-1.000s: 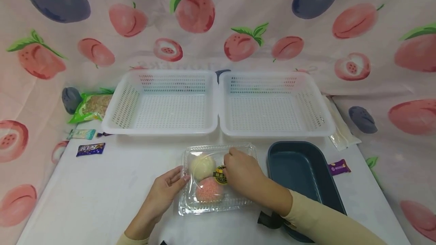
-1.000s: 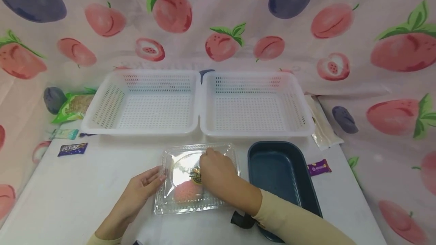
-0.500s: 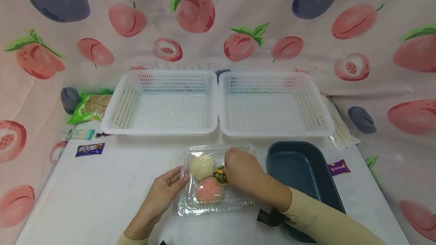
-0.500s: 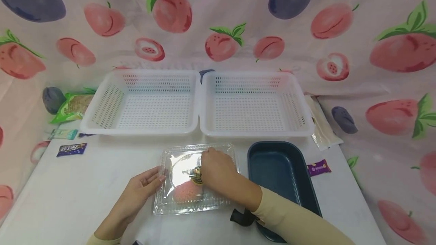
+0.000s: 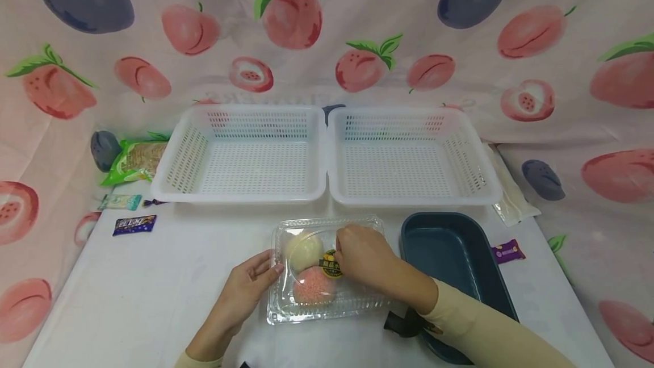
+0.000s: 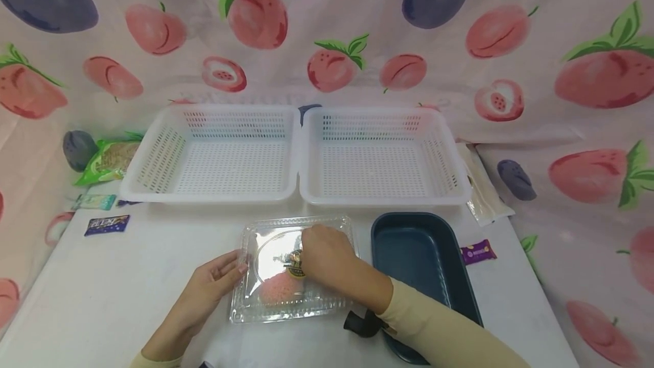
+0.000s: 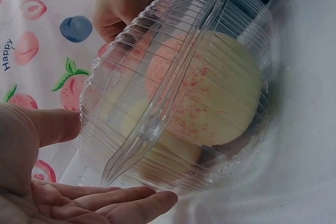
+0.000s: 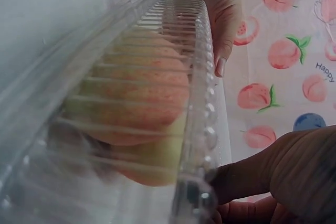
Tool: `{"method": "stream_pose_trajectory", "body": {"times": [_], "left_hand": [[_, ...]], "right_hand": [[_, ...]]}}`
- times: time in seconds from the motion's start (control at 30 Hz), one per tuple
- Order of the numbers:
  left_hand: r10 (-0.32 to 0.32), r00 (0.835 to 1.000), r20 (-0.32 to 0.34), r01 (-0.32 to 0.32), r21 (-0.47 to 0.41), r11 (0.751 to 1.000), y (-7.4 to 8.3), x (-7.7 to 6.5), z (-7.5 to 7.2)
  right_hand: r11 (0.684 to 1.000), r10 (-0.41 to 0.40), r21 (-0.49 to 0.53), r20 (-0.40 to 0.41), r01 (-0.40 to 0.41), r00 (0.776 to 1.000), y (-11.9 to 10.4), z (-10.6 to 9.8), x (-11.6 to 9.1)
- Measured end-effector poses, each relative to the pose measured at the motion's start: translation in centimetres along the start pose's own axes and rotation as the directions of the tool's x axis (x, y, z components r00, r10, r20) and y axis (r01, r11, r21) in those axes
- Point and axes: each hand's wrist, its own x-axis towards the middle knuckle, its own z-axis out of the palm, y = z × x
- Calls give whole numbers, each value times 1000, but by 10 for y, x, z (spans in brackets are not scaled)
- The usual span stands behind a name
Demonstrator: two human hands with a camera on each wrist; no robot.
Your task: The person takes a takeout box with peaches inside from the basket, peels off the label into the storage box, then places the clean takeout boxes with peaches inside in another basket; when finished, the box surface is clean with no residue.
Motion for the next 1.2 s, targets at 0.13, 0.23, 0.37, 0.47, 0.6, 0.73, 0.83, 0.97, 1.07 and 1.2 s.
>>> {"method": "stream_pose_trajectory", "body": {"times": [0.13,0.23,0.37,0.47,0.6,0.73,0.83,0.97,1.07,1.2], "left_hand": [[10,1000,1,-10,14,1000,0,0,-1],[12,1000,5,-12,14,1000,0,0,-1],[19,1000,6,-19,10,1000,0,0,-1],[14,1000,0,-14,0,1000,0,-1,-1],[8,1000,-7,-8,-3,1000,0,-2,-1],[9,1000,-10,-9,-13,1000,0,-2,0],[10,1000,-13,-11,-23,1000,0,-2,0],[4,1000,-23,-4,-25,1000,0,-2,1],[-5,1000,-28,5,-24,1000,0,-2,1],[-10,1000,-23,10,-24,1000,0,-2,2]], "right_hand": [[1000,-6,12,-2,6,1000,0,-1,-1],[1000,-11,27,0,11,1000,1,-2,-1],[998,-23,66,9,23,1000,3,-4,-1],[995,-38,98,17,36,999,4,-6,-2],[988,-54,145,31,49,998,8,-7,-2],[975,-74,212,33,66,997,12,-9,-4],[964,-86,253,29,76,996,14,-10,-5],[950,-87,302,23,77,996,18,-9,-7],[942,-82,327,14,73,997,21,-8,-9],[933,-92,348,-9,89,996,25,-10,-10]]}}
